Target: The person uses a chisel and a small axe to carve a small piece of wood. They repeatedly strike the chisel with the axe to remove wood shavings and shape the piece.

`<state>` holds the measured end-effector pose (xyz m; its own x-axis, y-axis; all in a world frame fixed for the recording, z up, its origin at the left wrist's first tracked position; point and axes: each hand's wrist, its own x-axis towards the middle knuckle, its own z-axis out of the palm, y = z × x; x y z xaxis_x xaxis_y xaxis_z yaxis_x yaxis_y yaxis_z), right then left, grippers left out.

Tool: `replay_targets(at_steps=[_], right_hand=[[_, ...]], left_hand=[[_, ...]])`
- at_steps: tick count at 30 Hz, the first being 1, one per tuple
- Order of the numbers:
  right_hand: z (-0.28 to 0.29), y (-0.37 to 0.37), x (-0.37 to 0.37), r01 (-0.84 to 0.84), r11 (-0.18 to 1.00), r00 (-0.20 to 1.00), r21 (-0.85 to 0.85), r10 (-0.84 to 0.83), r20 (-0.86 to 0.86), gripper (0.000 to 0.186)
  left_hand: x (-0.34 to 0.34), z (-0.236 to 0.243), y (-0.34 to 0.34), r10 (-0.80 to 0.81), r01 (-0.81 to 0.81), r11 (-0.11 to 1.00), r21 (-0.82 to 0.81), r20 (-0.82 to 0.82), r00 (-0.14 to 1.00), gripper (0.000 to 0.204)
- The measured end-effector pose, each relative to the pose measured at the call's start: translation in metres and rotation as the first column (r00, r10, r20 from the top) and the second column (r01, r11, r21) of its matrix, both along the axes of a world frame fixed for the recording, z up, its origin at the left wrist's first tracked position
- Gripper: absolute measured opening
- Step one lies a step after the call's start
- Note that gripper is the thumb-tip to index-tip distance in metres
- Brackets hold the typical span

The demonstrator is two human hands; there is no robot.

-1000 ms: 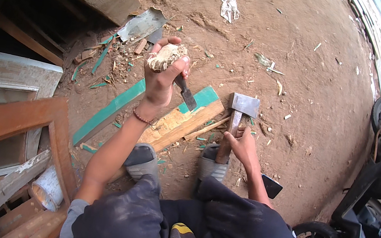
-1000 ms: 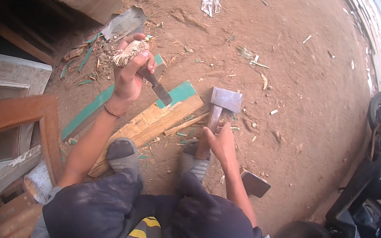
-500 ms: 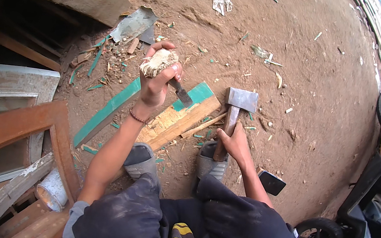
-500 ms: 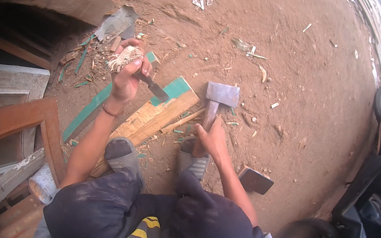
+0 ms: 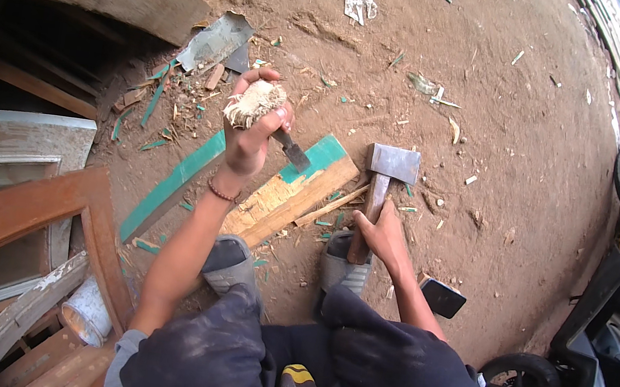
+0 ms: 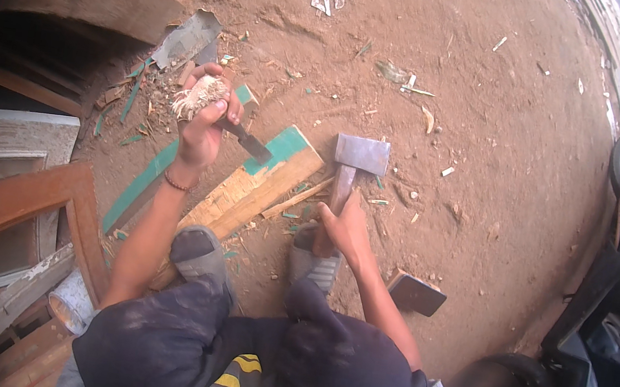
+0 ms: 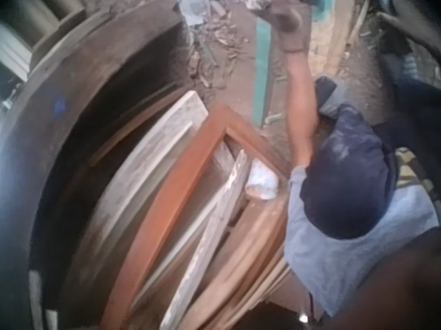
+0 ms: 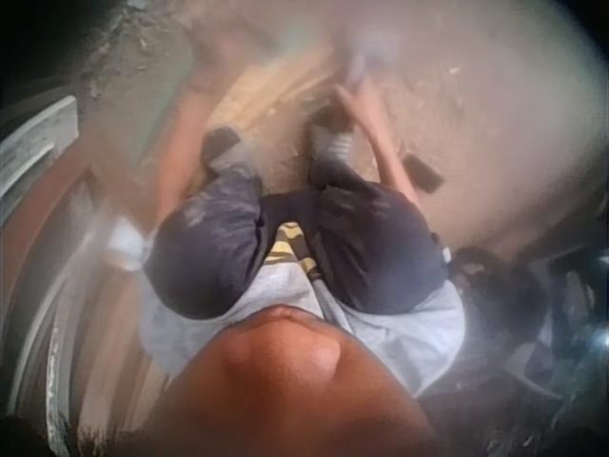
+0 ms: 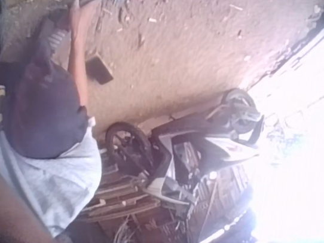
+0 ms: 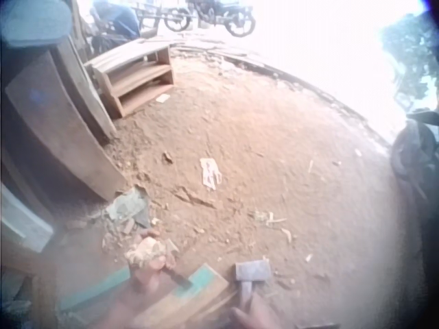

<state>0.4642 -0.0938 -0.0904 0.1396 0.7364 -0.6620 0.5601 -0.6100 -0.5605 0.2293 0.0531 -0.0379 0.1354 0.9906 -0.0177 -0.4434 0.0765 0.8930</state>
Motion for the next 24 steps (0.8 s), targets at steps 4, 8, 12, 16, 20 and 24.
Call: replay_targets(at_steps=[4,8,12,16,20,24], right_hand=[[-0.006,-0.006,-0.001,-0.01,0.998,1.0,0.055,0.009,0.02,0.06],[-0.008,-0.004,-0.002,-0.015,0.999,1.0,0.049,0.016,-0.023,0.065],[-0.006,-0.007,0.0,0.001,0.999,1.0,0.036,0.0,-0.004,0.068],[0.006,0.004,0.0,-0.045,0.998,0.998,-0.047,0.047,0.034,0.067],[0.029,0.009,-0.011,-0.182,0.96,0.941,0.215,0.106,0.321,0.056],[0.034,0.042,-0.022,-0.137,0.896,0.99,0.422,0.136,0.032,0.04]], left_hand=[[0.0,0.006,-0.005,-0.038,0.047,0.998,0.05,-0.169,0.985,0.067],[0.0,0.007,-0.01,-0.087,0.097,0.993,0.071,-0.133,0.987,0.081],[0.009,0.017,-0.013,-0.086,0.089,0.996,0.014,-0.169,0.982,0.075],[0.005,0.01,-0.006,-0.059,0.034,0.994,-0.107,-0.233,0.971,0.055],[-0.005,0.005,-0.001,0.12,-0.15,0.984,-0.091,-0.275,0.954,0.033],[-0.003,0.006,0.0,0.196,-0.245,0.952,-0.183,-0.251,0.948,0.032]])
